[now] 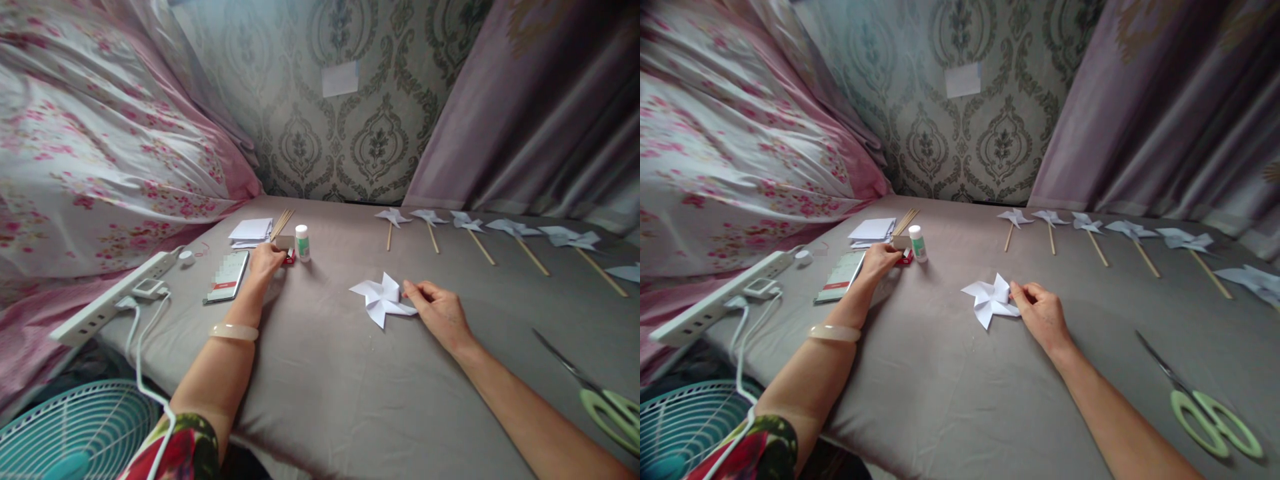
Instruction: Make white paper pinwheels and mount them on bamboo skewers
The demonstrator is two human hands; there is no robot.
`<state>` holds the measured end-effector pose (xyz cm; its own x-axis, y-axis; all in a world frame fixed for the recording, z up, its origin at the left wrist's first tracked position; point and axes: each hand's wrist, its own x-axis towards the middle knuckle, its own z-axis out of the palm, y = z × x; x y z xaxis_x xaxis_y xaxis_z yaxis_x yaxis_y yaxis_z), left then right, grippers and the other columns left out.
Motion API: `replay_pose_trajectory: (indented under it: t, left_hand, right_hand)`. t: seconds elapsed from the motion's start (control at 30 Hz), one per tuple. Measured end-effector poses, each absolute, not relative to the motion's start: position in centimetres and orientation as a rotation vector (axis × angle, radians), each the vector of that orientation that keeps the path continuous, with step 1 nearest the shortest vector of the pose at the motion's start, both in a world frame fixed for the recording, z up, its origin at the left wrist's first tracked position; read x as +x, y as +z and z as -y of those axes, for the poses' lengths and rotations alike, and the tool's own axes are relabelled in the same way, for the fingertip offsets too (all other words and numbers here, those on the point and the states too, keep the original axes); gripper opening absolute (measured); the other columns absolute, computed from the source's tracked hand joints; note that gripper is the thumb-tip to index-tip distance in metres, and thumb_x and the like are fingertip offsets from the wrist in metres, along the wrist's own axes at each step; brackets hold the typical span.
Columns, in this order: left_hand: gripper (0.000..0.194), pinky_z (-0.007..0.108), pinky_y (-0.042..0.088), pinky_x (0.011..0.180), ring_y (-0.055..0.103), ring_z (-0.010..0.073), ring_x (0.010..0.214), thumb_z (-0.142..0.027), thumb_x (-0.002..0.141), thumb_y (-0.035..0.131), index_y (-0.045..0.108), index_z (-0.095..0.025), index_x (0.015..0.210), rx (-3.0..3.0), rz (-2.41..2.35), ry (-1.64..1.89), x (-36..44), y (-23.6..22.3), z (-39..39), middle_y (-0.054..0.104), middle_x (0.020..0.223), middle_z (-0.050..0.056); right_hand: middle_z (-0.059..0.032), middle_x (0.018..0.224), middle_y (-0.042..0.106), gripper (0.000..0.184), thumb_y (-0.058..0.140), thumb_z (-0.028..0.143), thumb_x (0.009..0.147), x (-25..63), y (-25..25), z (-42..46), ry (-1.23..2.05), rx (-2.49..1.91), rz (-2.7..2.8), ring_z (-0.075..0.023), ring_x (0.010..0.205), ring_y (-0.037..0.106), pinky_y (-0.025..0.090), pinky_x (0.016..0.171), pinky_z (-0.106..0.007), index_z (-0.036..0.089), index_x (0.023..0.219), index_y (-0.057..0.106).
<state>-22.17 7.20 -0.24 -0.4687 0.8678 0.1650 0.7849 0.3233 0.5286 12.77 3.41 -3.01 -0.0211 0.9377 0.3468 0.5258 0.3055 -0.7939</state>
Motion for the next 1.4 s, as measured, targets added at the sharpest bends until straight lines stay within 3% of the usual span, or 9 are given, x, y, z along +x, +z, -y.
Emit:
replay_pose_trajectory:
  t: [0.2,0.53,0.87,1.07,1.4]
  left_hand:
    - [0.017,0.03,0.043,0.06,0.064,0.0262,0.071,-0.021,0.064,0.056,0.071,-0.016,0.067,1.498,-2.457,0.874,-22.08,-0.59,-7.61,0.07,0.069,0.012]
    - [0.016,0.032,0.045,0.067,0.065,0.0266,0.076,-0.028,0.068,0.06,0.067,-0.016,0.06,1.444,-2.38,1.056,-22.28,-1.01,-7.85,0.068,0.065,0.012]
    - [0.021,0.028,0.049,0.064,0.063,0.017,0.064,-0.031,0.073,0.06,0.068,-0.013,0.079,1.141,-2.083,1.424,-22.01,-0.69,-7.43,0.071,0.074,0.009]
    - [0.015,0.027,0.047,0.062,0.058,0.0154,0.06,-0.027,0.069,0.065,0.068,-0.013,0.074,1.019,-1.996,1.498,-21.68,-0.34,-7.14,0.069,0.067,0.006]
    - [0.022,0.025,0.036,0.052,0.048,0.0117,0.05,-0.031,0.06,0.075,0.067,-0.011,0.064,0.923,-1.968,1.577,-21.77,-0.53,-7.06,0.057,0.049,0.001]
  right_hand:
    - [-0.0031,0.056,0.06,0.053,0.05,0.064,0.076,12.8,-3.28,-3.53,0.578,-1.338,1.666,-0.0158,0.054,0.052,0.037,0.055,-0.028,0.017,0.059,0.067]
    - [-0.0027,0.055,0.059,0.052,0.05,0.064,0.076,12.86,-3.47,-3.63,0.563,-1.337,1.674,-0.0156,0.053,0.052,0.037,0.054,-0.028,0.017,0.059,0.067]
    - [-0.0031,0.057,0.06,0.05,0.052,0.062,0.076,12.84,-3.45,-3.59,0.595,-1.346,1.66,-0.0159,0.055,0.052,0.037,0.055,-0.028,0.017,0.06,0.067]
    - [-0.0032,0.056,0.059,0.053,0.051,0.065,0.075,12.78,-3.2,-3.5,0.586,-1.333,1.657,-0.0155,0.053,0.051,0.037,0.054,-0.028,0.017,0.058,0.066]
    - [-0.0023,0.056,0.057,0.049,0.052,0.059,0.077,12.87,-3.43,-3.57,0.595,-1.322,1.681,-0.0155,0.055,0.051,0.036,0.056,-0.028,0.016,0.06,0.067]
